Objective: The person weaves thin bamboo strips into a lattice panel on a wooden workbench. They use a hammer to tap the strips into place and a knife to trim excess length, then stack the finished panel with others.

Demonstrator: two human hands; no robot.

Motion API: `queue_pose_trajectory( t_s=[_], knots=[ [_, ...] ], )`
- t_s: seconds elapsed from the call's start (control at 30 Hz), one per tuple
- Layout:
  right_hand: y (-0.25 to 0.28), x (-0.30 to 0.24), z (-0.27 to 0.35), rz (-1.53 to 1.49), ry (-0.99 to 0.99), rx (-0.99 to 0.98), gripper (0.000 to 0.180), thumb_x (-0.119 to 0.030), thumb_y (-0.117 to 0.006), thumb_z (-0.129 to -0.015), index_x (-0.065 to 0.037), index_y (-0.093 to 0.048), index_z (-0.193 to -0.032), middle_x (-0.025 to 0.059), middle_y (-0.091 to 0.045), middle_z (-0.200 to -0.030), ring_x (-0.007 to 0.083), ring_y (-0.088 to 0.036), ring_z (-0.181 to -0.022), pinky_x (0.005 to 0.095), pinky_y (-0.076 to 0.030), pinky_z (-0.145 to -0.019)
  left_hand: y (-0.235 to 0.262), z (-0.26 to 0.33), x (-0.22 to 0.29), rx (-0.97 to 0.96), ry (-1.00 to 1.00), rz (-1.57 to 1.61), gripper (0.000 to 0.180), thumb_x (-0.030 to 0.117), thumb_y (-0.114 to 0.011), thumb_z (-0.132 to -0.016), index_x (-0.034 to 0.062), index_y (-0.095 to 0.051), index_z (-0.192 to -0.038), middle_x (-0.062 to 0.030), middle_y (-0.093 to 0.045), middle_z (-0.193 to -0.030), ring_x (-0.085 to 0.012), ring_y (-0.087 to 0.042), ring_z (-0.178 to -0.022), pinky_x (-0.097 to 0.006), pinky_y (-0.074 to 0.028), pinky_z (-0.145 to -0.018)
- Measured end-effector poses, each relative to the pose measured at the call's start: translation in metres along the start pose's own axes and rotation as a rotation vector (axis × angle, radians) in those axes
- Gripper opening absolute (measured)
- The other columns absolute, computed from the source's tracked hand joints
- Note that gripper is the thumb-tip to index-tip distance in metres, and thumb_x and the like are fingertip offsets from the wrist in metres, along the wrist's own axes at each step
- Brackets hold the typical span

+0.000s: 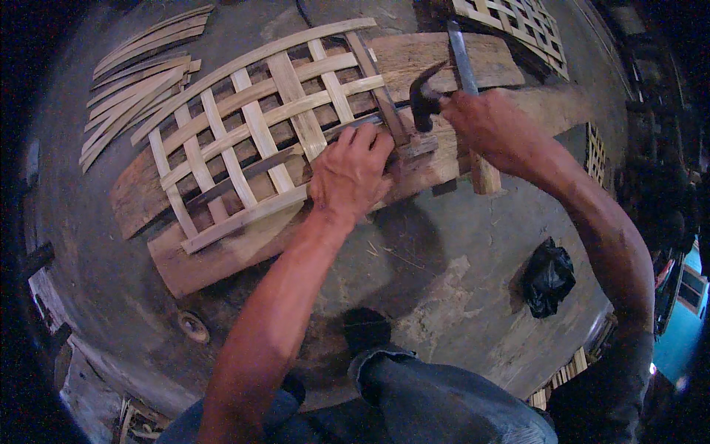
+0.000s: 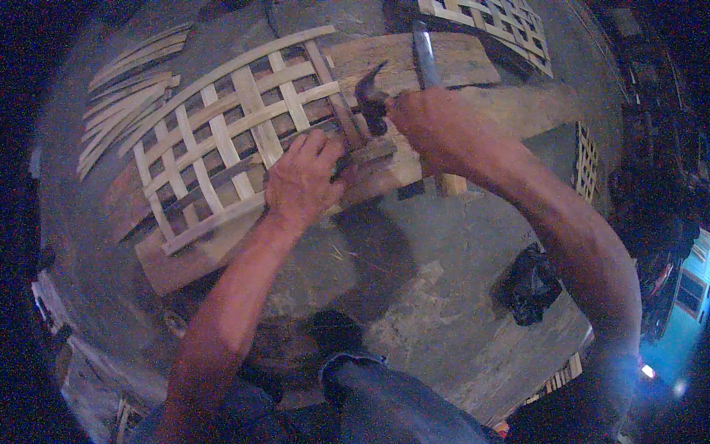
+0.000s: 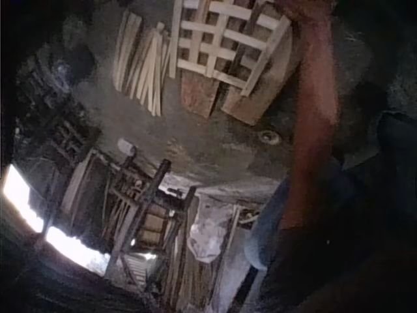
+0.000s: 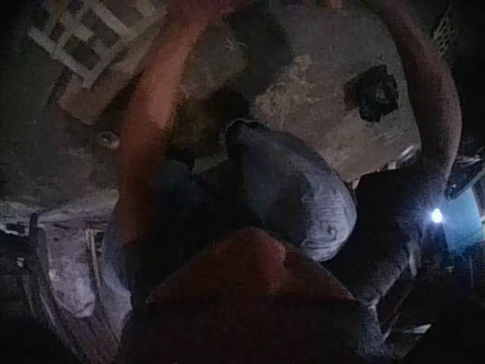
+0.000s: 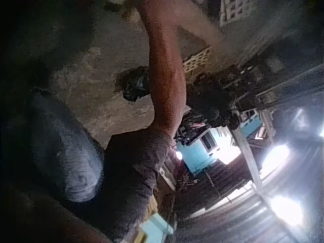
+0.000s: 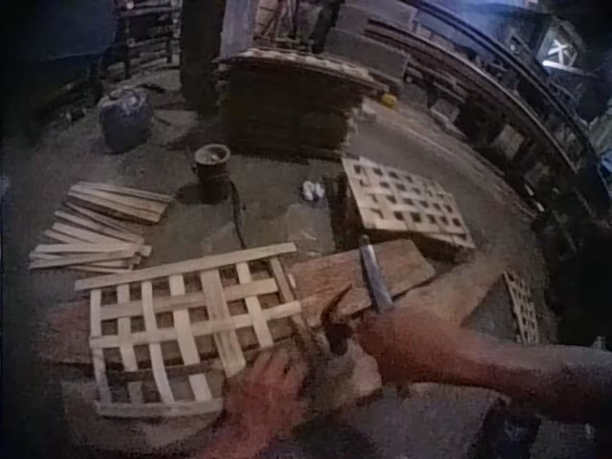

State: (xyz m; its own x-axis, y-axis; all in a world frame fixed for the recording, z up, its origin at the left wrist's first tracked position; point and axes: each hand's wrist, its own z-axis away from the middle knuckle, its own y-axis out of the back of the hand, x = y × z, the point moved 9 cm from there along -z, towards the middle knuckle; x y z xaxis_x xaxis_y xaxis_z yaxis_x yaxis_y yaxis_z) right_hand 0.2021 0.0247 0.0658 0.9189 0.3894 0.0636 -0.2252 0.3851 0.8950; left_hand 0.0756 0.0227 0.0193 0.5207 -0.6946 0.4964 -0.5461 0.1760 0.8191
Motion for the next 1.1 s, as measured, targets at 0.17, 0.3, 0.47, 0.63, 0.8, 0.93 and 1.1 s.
queue_pose_trajectory(
  t_s=[0.17,0.3,0.47,0.63,0.8,0.93,1.1],
  knots=[
    [0.044,0.005,0.009,-0.254,-0.230,0.108,0.015,-0.011,-0.052,-0.089,0.002,-0.056,-0.096,0.0197,-0.057,-0.089,0.0380,-0.063,-0.082,0.0460,-0.052,-0.069,0.001,0.003,-0.006,-0.015,0.043,-0.041,0.032,0.027,-0.075,-0.072,0.0084,-0.061,-0.094,-0.0053,-0.054,-0.096,-0.0233,-0.058,-0.094,-0.036,-0.056,-0.073],
    [0.023,-0.009,0.013,-0.131,-0.123,0.160,0.023,-0.018,-0.048,-0.097,0.003,-0.056,-0.096,0.0252,-0.060,-0.086,0.0413,-0.062,-0.083,0.0479,-0.049,-0.069,0.001,0.002,-0.002,0.023,0.022,-0.030,0.033,0.028,-0.075,-0.072,0.0085,-0.061,-0.094,-0.0055,-0.054,-0.096,-0.0235,-0.058,-0.093,-0.035,-0.056,-0.073],
    [-0.006,0.011,0.025,-0.366,-0.298,0.159,0.028,-0.024,-0.046,-0.101,0.002,-0.056,-0.100,0.0235,-0.061,-0.080,0.0393,-0.062,-0.081,0.0457,-0.047,-0.067,-0.001,-0.001,-0.001,-0.042,0.018,-0.001,0.033,0.029,-0.075,-0.073,0.0097,-0.060,-0.095,-0.0060,-0.054,-0.097,-0.0237,-0.058,-0.094,-0.036,-0.056,-0.073],
    [-0.001,0.013,0.158,-0.743,-0.855,0.630,0.028,-0.026,-0.046,-0.102,0.000,-0.057,-0.103,0.0133,-0.052,-0.070,0.0237,-0.051,-0.065,0.0358,-0.043,-0.061,-0.001,0.003,-0.005,-0.043,0.043,-0.010,0.032,0.029,-0.074,-0.075,0.0105,-0.060,-0.097,-0.0065,-0.054,-0.097,-0.0248,-0.058,-0.096,-0.038,-0.055,-0.077],
    [-0.152,-0.047,0.269,-0.618,-1.240,0.714,0.031,-0.030,-0.045,-0.104,-0.001,-0.056,-0.108,0.0087,-0.055,-0.076,0.0168,-0.051,-0.069,0.0326,-0.043,-0.062,0.005,0.003,0.003,-0.066,0.019,0.013,0.035,0.030,-0.073,-0.078,0.0098,-0.062,-0.105,-0.0094,-0.057,-0.103,-0.0282,-0.057,-0.101,-0.041,-0.053,-0.085],
    [-0.247,-0.100,0.287,-0.679,-1.255,0.795,0.026,-0.022,-0.058,-0.097,0.001,-0.058,-0.111,0.0148,-0.061,-0.088,0.0248,-0.059,-0.074,0.0357,-0.048,-0.068,0.007,0.003,0.012,-0.108,-0.002,-0.101,0.039,0.030,-0.074,-0.077,0.0092,-0.062,-0.108,-0.0093,-0.057,-0.107,-0.0279,-0.056,-0.102,-0.041,-0.052,-0.086],
    [-0.243,-0.120,0.269,-0.603,-1.214,0.754,0.029,-0.013,-0.067,-0.088,-0.001,-0.059,-0.114,0.0161,-0.060,-0.100,0.0329,-0.061,-0.092,0.0396,-0.049,-0.082,0.016,-0.005,0.015,-0.203,0.005,-0.158,0.037,0.030,-0.074,-0.079,0.0103,-0.063,-0.109,-0.0085,-0.058,-0.109,-0.0293,-0.056,-0.102,-0.040,-0.050,-0.088]
  ],
)
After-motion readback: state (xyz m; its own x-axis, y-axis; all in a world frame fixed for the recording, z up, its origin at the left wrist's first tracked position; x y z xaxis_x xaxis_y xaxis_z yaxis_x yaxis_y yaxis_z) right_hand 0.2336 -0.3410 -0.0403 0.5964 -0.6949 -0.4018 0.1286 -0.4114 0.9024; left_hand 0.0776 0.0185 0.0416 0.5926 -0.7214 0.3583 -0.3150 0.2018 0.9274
